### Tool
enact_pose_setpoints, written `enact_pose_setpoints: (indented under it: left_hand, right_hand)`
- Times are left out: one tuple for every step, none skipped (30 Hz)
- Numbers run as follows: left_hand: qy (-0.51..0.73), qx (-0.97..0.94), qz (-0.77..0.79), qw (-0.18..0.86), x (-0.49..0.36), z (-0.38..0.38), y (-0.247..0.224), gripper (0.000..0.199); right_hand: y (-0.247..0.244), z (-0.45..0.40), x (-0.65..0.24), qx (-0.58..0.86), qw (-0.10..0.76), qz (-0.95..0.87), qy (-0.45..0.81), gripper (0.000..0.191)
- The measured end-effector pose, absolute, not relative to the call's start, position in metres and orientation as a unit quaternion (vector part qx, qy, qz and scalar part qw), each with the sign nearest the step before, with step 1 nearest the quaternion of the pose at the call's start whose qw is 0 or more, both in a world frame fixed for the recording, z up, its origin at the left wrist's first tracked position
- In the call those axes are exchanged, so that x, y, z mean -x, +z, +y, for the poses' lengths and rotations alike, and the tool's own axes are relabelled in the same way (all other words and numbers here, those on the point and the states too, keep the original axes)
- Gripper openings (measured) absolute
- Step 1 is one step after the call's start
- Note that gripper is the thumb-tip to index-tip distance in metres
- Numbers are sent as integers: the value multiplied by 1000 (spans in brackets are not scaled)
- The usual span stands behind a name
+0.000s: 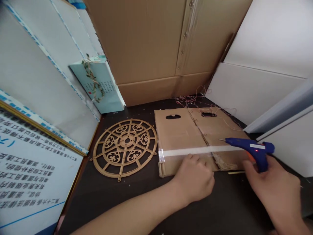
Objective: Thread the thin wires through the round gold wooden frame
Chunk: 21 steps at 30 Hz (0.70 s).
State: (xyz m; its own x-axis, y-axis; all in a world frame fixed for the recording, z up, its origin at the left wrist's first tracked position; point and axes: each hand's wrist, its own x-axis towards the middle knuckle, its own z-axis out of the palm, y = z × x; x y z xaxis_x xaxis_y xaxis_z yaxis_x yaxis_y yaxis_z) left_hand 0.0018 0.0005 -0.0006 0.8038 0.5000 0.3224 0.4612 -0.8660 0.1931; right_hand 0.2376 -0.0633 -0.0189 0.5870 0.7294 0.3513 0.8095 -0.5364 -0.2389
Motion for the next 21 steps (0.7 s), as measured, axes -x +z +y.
enact_pose_setpoints:
  left_hand:
    - [186, -948, 255, 51, -2, 1, 0, 26]
    - [188, -947, 256, 49, -2, 1, 0, 26]
    - [189, -946, 258, 46, -2, 1, 0, 26]
    - [190, -946, 259, 43, -2, 1, 0, 26]
    - [190, -946, 259, 42, -2, 1, 0, 26]
    - [190, -946, 259, 41, -2, 1, 0, 26]
    - [191, -946, 259, 40, -2, 1, 0, 25]
    - [192, -946, 259, 40, -2, 0, 0, 25]
    - [194, -945, 260, 40, -2, 0, 0, 24]
    - [197, -944, 261, 39, -2, 0, 0, 24]
    - [200, -943, 262, 38, -2, 0, 0, 24]
    - [202, -943, 263, 37, -2, 0, 0, 23]
    - [202, -943, 263, 36, -3, 0, 0, 23]
    - [202, -943, 261, 36, -3, 0, 0, 23]
    - [202, -943, 261, 36, -3, 0, 0, 23]
    - [201, -944, 260, 35, -3, 0, -1, 23]
    - [201, -944, 260, 35, -3, 0, -1, 24]
    - [202, -944, 260, 35, -3, 0, -1, 24]
    - [202, -944, 260, 35, -3, 0, -1, 24]
    - [203, -944, 259, 35, -3, 0, -1, 24]
    - [204, -944, 258, 34, -3, 0, -1, 24]
  right_hand:
    - [-15, -64, -233, 867, 190, -448, -112, 39]
    - [-11, -64, -228, 866, 189, -448, -113, 38]
    - [-7, -64, -223, 868, 191, -445, -112, 37]
    - [-3, -63, -219, 870, 197, -438, -106, 38]
    - [0, -62, -216, 874, 208, -427, -101, 39]
    - [2, -61, -213, 880, 217, -412, -98, 40]
    - [3, -59, -212, 886, 223, -393, -102, 41]
    - [3, -58, -212, 894, 221, -374, -108, 43]
    - [2, -56, -213, 902, 214, -359, -112, 46]
    - [0, -56, -215, 907, 206, -348, -114, 48]
    - [-3, -55, -218, 909, 201, -347, -113, 49]
    - [-5, -55, -221, 907, 201, -353, -107, 48]
    - [-7, -56, -223, 902, 204, -366, -99, 45]
    - [-9, -57, -225, 895, 211, -383, -92, 42]
    - [-11, -58, -227, 887, 218, -397, -87, 38]
    - [-11, -59, -227, 881, 223, -408, -84, 36]
    - [-12, -59, -228, 878, 226, -414, -84, 34]
    - [-12, -60, -228, 878, 228, -412, -86, 33]
    - [-11, -60, -228, 879, 229, -408, -89, 33]
    - [-11, -60, -228, 881, 229, -403, -90, 33]
    - [-11, -60, -228, 883, 228, -401, -90, 34]
